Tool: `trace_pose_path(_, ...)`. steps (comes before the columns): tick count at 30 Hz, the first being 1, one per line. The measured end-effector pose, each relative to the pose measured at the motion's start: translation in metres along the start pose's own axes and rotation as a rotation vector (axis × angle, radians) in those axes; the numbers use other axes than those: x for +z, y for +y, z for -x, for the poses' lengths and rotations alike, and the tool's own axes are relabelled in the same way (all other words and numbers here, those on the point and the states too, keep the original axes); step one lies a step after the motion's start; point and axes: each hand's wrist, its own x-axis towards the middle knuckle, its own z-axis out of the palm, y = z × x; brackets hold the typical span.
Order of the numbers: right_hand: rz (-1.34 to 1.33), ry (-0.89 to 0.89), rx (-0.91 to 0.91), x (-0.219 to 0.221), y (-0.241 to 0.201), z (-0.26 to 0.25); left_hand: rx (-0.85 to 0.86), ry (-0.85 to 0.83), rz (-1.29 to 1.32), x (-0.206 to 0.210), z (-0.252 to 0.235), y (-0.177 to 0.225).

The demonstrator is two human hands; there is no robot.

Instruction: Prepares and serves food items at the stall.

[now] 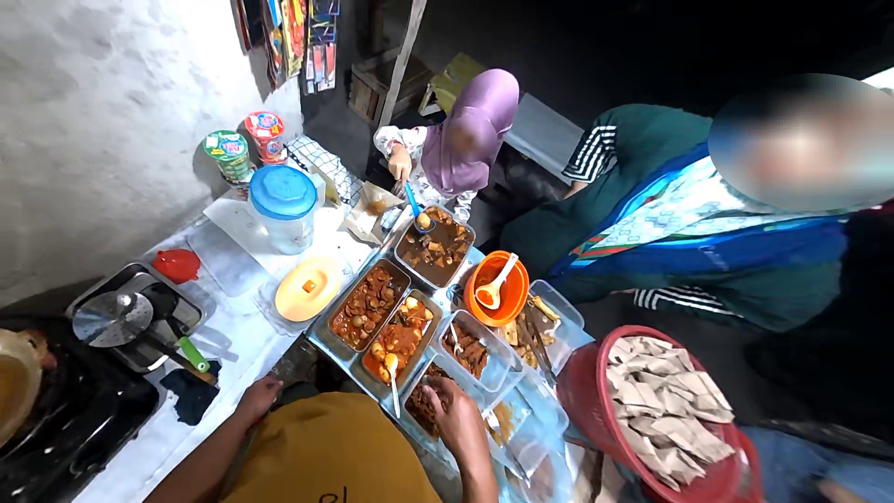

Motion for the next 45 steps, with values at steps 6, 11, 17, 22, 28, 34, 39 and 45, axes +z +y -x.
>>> trace_pose_path(6, -0.001, -0.005, -0.01, 0.001, 0.001, -0.003, -0.046, -0.017, 0.008, 0.006, -0.006, -0.013)
trace_pose_path(11, 0.006, -0.02, -0.007, 0.002, 0.001, -0.005, -0.073, -0.021, 0.019, 0.012, -0.003, -0.026)
trace_pose_path(17, -0.005, -0.037, -0.002, 0.0, 0.0, -0.009, -0.11, -0.029, -0.009, 0.019, -0.006, -0.047)
trace_pose_path(22, 0.003, -0.044, -0.02, 0.0, 0.0, -0.012, -0.119, -0.035, 0.011, 0.019, -0.005, -0.049)
trace_pose_path(28, 0.013, -0.037, -0.057, -0.002, -0.006, -0.015, -0.106, -0.026, 0.046, 0.019, -0.001, -0.042)
trace_pose_path(34, 0.026, -0.062, -0.079, 0.0, -0.013, -0.014, -0.12, -0.035, 0.025, 0.023, 0.0, -0.041)
trace_pose_path(39, 0.017, -0.025, -0.136, 0.008, -0.024, -0.01, -0.1, -0.043, -0.02, 0.024, -0.002, -0.05)
trace_pose_path(45, -0.031, -0.04, -0.26, 0.028, -0.043, -0.003, -0.116, -0.041, -0.009, 0.023, -0.005, -0.059)
